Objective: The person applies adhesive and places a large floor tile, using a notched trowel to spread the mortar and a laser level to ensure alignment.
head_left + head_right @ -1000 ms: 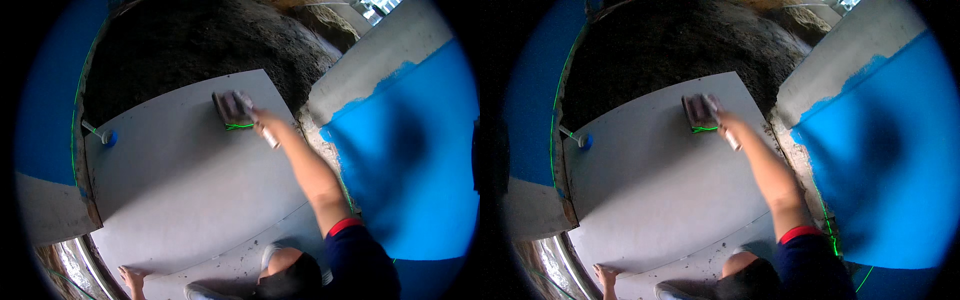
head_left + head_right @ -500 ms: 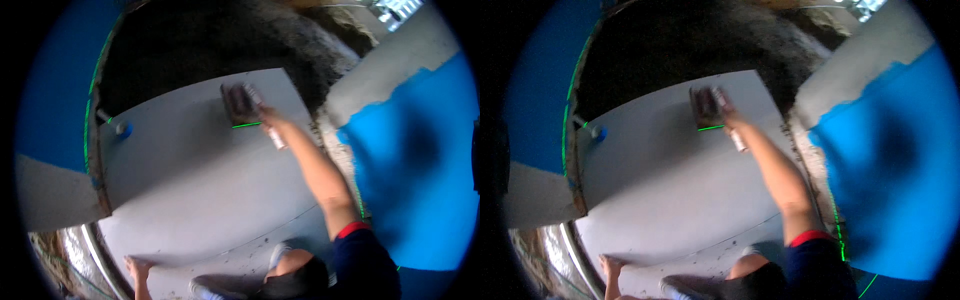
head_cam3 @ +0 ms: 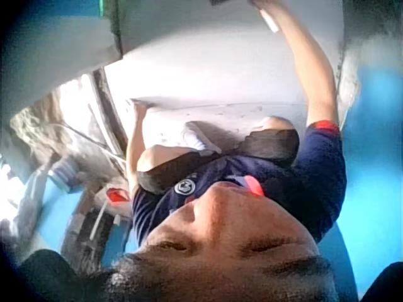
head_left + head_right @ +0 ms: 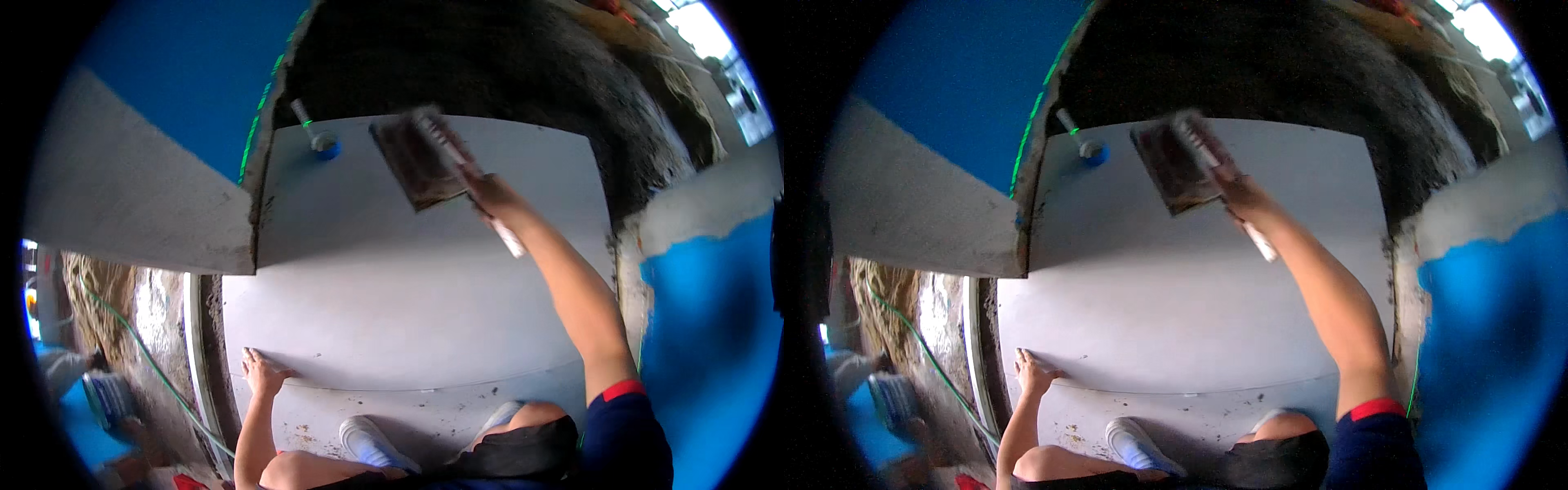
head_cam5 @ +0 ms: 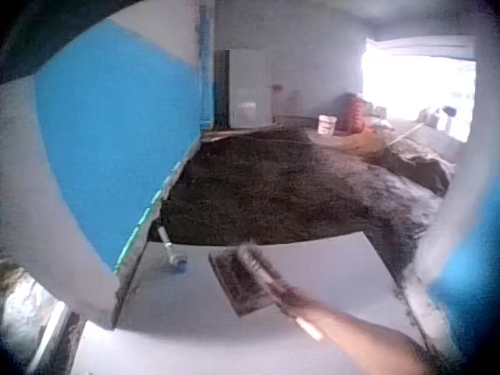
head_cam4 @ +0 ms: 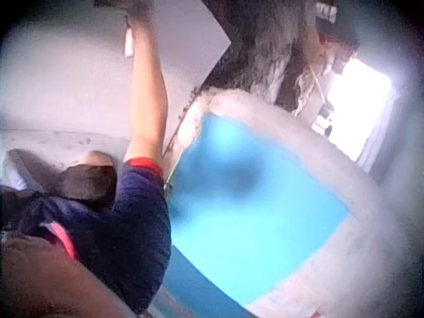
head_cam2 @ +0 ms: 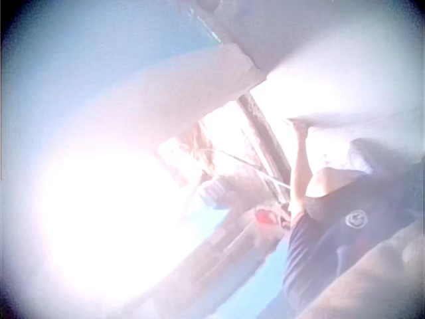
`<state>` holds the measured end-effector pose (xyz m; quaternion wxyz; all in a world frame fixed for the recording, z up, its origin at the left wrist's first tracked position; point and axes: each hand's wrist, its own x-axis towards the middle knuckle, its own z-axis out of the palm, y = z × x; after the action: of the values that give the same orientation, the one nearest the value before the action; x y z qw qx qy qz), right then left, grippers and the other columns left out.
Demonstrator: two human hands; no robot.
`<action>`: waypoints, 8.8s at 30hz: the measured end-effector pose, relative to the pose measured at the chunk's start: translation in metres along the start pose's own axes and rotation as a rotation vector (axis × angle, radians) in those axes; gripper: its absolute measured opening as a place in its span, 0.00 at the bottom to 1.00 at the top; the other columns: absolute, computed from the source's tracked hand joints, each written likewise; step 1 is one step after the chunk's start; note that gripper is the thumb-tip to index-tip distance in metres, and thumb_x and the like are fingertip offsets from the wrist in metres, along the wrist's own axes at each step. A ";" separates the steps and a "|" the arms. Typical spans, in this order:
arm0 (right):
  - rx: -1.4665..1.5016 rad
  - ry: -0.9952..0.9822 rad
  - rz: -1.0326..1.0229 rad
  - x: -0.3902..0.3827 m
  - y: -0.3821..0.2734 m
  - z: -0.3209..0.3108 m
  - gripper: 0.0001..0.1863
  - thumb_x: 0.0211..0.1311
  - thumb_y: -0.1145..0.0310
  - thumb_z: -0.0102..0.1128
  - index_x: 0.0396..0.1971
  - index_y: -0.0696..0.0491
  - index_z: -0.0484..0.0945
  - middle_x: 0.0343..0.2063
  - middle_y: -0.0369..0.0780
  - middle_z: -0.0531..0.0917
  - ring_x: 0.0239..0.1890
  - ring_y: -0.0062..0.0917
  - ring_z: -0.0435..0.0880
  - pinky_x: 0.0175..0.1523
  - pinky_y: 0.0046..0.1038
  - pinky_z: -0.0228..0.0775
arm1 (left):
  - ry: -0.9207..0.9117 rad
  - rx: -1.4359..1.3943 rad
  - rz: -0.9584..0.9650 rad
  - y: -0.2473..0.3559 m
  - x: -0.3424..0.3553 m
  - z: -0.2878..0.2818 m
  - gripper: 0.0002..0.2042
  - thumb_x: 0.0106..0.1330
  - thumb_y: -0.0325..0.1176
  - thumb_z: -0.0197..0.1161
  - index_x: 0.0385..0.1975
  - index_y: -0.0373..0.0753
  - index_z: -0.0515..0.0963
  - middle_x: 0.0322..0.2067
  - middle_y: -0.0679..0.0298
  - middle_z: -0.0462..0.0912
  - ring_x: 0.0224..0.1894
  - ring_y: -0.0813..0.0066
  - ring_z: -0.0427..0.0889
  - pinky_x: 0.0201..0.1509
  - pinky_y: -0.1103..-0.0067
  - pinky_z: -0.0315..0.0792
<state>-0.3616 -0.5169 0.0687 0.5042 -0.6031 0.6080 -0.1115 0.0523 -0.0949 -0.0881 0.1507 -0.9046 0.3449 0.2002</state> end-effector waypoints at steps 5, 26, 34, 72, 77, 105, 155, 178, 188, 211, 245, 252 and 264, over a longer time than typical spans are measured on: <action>-0.061 0.353 -0.284 0.007 0.059 0.016 0.37 0.73 0.36 0.37 0.30 0.59 0.77 0.14 0.37 0.72 0.16 0.24 0.72 0.23 0.32 0.66 | -0.009 -0.029 0.028 0.025 -0.002 -0.012 0.69 0.32 0.58 0.83 0.68 0.17 0.47 0.72 0.35 0.46 0.76 0.49 0.46 0.78 0.65 0.43; -0.093 -0.118 0.050 0.033 0.020 0.102 0.33 0.71 0.39 0.45 0.54 0.58 0.70 0.17 0.39 0.74 0.16 0.28 0.75 0.18 0.37 0.64 | -0.004 0.028 0.067 -0.002 0.015 0.012 0.66 0.40 0.59 0.79 0.68 0.16 0.48 0.70 0.31 0.46 0.76 0.47 0.45 0.79 0.65 0.40; -0.125 0.251 -0.308 -0.014 0.095 0.098 0.32 0.68 0.34 0.47 0.26 0.53 0.70 0.13 0.35 0.71 0.12 0.19 0.68 0.16 0.28 0.57 | 0.033 0.023 0.087 0.021 0.028 0.022 0.71 0.31 0.63 0.81 0.67 0.16 0.48 0.70 0.30 0.46 0.76 0.45 0.45 0.78 0.64 0.41; -0.381 -0.540 -0.267 -0.169 0.045 0.134 0.27 0.73 0.47 0.47 0.28 0.58 0.74 0.18 0.50 0.76 0.28 0.46 0.82 0.34 0.38 0.70 | -0.051 0.021 0.032 0.001 0.002 0.003 0.65 0.41 0.57 0.79 0.70 0.21 0.45 0.73 0.36 0.43 0.77 0.49 0.42 0.79 0.66 0.39; -0.568 -0.387 -0.420 -0.134 0.142 0.156 0.25 0.73 0.49 0.48 0.32 0.59 0.75 0.21 0.53 0.78 0.27 0.51 0.80 0.33 0.42 0.69 | -0.035 -0.025 0.068 0.025 0.018 -0.003 0.65 0.41 0.55 0.80 0.71 0.22 0.45 0.73 0.38 0.42 0.77 0.49 0.42 0.79 0.65 0.39; -0.375 -0.293 0.202 -0.089 0.206 0.101 0.39 0.69 0.31 0.37 0.16 0.55 0.68 0.10 0.38 0.69 0.14 0.27 0.73 0.21 0.34 0.62 | -0.737 -1.347 0.521 0.123 -0.052 0.044 0.26 0.74 0.54 0.51 0.46 0.35 0.83 0.44 0.56 0.85 0.44 0.66 0.84 0.53 0.71 0.76; -0.710 -0.368 -0.264 -0.124 0.079 0.278 0.32 0.72 0.42 0.46 0.28 0.61 0.76 0.27 0.58 0.81 0.35 0.59 0.80 0.40 0.52 0.69 | 0.627 -0.567 0.141 -0.032 -0.050 0.087 0.29 0.66 0.46 0.61 0.61 0.32 0.68 0.63 0.47 0.69 0.67 0.49 0.65 0.70 0.60 0.58; -0.599 -0.352 -0.423 -0.121 0.078 0.218 0.25 0.72 0.53 0.49 0.25 0.62 0.75 0.20 0.55 0.79 0.28 0.56 0.80 0.34 0.44 0.71 | 0.937 -0.576 -0.296 -0.107 0.057 0.090 0.09 0.64 0.39 0.65 0.31 0.41 0.78 0.34 0.59 0.75 0.40 0.56 0.76 0.45 0.65 0.70; -0.579 -0.444 -0.399 -0.126 -0.001 0.238 0.28 0.73 0.49 0.47 0.28 0.62 0.78 0.20 0.52 0.79 0.25 0.44 0.79 0.33 0.38 0.69 | 0.878 -0.511 -0.336 -0.119 0.051 0.096 0.10 0.62 0.42 0.66 0.32 0.43 0.77 0.34 0.62 0.75 0.42 0.60 0.75 0.46 0.67 0.66; -0.826 -0.538 -0.325 -0.094 0.002 0.360 0.37 0.71 0.38 0.41 0.30 0.62 0.81 0.31 0.57 0.83 0.38 0.59 0.80 0.46 0.51 0.71 | 0.936 -0.637 -0.281 -0.112 0.058 0.101 0.03 0.63 0.31 0.58 0.32 0.45 0.79 0.35 0.62 0.75 0.44 0.60 0.74 0.49 0.67 0.64; 0.194 -0.105 0.326 -0.120 0.141 -0.007 0.32 0.70 0.35 0.44 0.30 0.54 0.73 0.11 0.33 0.68 0.10 0.16 0.64 0.16 0.24 0.56 | 0.488 -0.164 0.348 0.110 -0.009 0.070 0.41 0.71 0.51 0.51 0.71 0.23 0.47 0.73 0.42 0.45 0.77 0.48 0.41 0.78 0.60 0.37; -0.163 0.666 -0.021 -0.134 0.214 -0.014 0.27 0.71 0.45 0.47 0.52 0.54 0.68 0.31 0.48 0.76 0.28 0.36 0.79 0.31 0.38 0.70 | 0.408 -0.178 0.345 0.137 -0.011 0.057 0.45 0.69 0.57 0.50 0.70 0.21 0.47 0.73 0.39 0.44 0.77 0.45 0.39 0.78 0.58 0.36; 0.261 0.181 -0.007 -0.044 0.064 -0.022 0.35 0.66 0.33 0.48 0.31 0.57 0.71 0.15 0.37 0.71 0.11 0.21 0.69 0.17 0.28 0.62 | 0.389 -0.154 0.268 0.114 -0.013 0.050 0.49 0.66 0.61 0.52 0.70 0.21 0.44 0.73 0.39 0.43 0.77 0.45 0.39 0.78 0.58 0.36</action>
<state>-0.4286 -0.4741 0.0524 0.5212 -0.5220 0.6291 -0.2451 -0.0474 -0.1489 -0.1414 -0.0158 -0.8810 0.4681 0.0660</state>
